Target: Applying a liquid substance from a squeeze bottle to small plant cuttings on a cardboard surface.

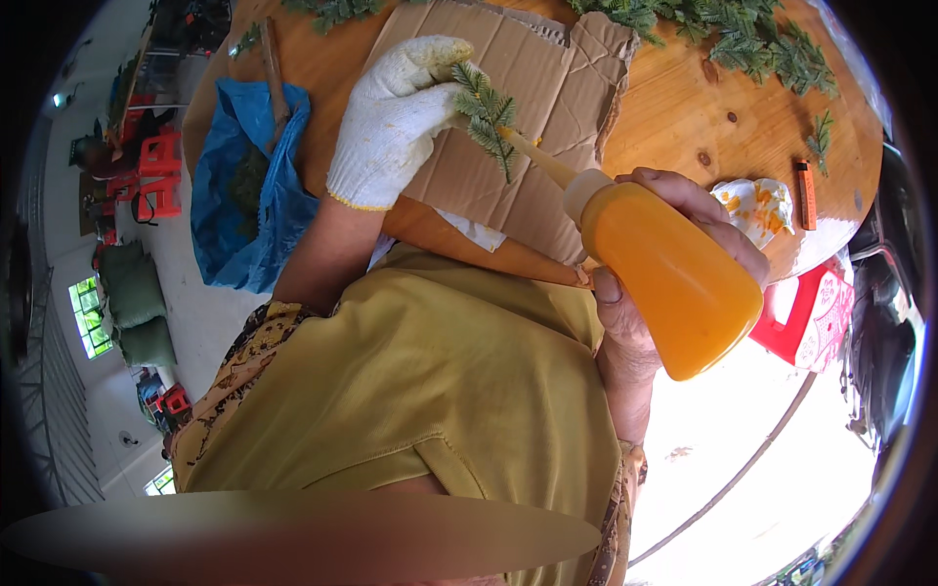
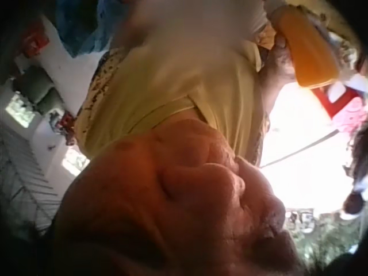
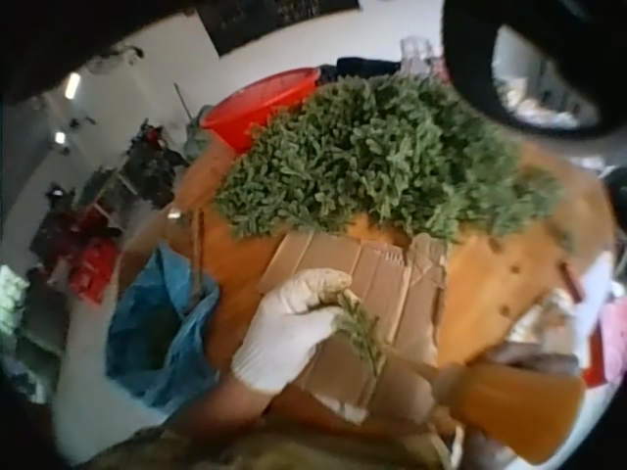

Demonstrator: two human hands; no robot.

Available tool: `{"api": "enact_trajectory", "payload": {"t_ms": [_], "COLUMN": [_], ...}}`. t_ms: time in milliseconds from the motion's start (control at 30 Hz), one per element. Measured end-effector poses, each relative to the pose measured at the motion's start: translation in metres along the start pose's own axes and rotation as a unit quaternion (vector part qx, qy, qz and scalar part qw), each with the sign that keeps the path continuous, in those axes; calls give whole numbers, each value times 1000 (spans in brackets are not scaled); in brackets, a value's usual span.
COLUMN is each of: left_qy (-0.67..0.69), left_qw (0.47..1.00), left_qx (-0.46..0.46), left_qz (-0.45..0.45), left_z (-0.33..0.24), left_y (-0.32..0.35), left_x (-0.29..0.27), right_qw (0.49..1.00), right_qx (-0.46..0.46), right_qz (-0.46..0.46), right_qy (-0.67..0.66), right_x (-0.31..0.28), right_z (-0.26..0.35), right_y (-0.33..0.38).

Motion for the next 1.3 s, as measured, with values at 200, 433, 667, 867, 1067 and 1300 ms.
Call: {"api": "enact_trajectory", "payload": {"t_ms": [200,433,667,867,1067,1300], "left_qy": [34,47,66,81,64,-41], "left_qw": [999,998,997,996,997,985], "left_qx": [11,23,16,18,19,105], "left_qz": [-3,-21,-27,-18,-38,-133], "left_z": [-1,1,-3,-3,-6,-71], "left_y": [-1,-3,-1,-3,-2,18], "left_x": [-4,-10,-11,-13,-18,-73], "right_qw": [1000,1000,1000,999,999,981], "right_qx": [2,1,-1,-24,12,120], "right_qz": [-7,17,24,9,32,-69], "right_qy": [-5,19,21,27,14,-132], "right_x": [3,2,1,2,2,-23], "right_z": [-1,-1,-4,-5,-7,-25], "right_y": [3,1,2,3,6,15]}}
Point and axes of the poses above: each hand's wrist, its own y-axis away from the middle knuckle, its own x-axis out of the palm, z = x × y, the point moved 2 cm from there along -y, towards the middle knuckle, and after that the axes turned 3 degrees about x, right-handed, at the moved point
